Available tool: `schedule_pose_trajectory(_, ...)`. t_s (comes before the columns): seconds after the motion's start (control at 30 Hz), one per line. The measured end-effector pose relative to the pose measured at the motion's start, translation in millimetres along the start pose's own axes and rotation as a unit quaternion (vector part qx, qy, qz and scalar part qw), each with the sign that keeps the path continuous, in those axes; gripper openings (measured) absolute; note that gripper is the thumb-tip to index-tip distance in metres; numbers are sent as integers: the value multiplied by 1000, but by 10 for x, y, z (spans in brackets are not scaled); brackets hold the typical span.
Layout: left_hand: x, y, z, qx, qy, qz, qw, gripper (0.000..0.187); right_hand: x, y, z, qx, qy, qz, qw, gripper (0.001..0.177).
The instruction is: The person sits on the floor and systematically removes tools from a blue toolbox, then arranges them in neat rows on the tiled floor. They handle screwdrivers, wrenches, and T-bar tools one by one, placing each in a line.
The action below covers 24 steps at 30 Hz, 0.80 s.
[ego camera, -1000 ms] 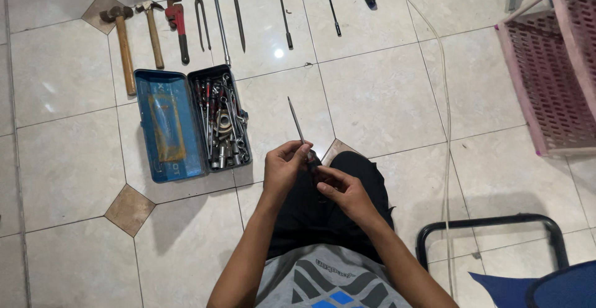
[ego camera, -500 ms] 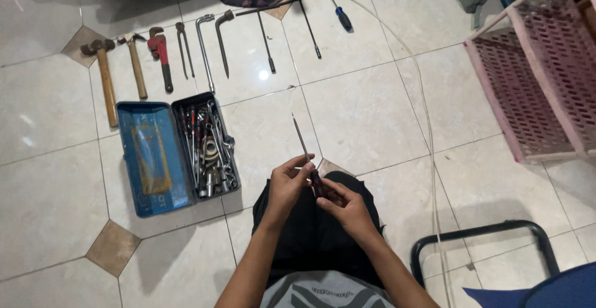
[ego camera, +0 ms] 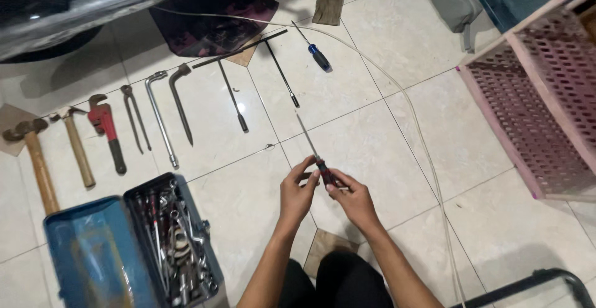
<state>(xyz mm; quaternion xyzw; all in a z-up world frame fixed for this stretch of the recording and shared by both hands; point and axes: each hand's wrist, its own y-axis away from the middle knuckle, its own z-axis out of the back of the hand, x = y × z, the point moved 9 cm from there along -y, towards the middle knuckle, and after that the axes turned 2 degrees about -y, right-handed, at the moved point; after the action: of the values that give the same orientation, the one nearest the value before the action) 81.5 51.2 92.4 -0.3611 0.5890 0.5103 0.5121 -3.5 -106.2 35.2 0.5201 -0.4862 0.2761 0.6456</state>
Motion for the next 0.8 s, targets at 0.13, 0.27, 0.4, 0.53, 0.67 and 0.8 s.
schedule_pose_trajectory(0.13,186,-1319,-313,-31,-63,-60,996,34,-69,-1463,295,-49,53,69,995,48)
schedule_pose_trajectory(0.27,362,-2569,-665,-39,-129,-137,981,41,50,-2878,635,-81,54,131,987,49)
schedule_pose_trajectory(0.4,477,-3474,-921,-34,-252,-154,955,55,271,-3838,777,-115,208,137,962,45)
schedule_pose_trajectory(0.53,663,-3931,-1073,16,-298,-78,951,60,404,-4244,662,-98,261,147,949,42)
schedule_pose_trajectory(0.67,684,-4079,-1065,30,-306,-122,944,66,326,-4475,449,-73,205,126,968,39)
schedule_pose_trajectory(0.8,685,-4054,-946,39,-242,-159,956,70,339,-4591,310,-63,121,135,981,37)
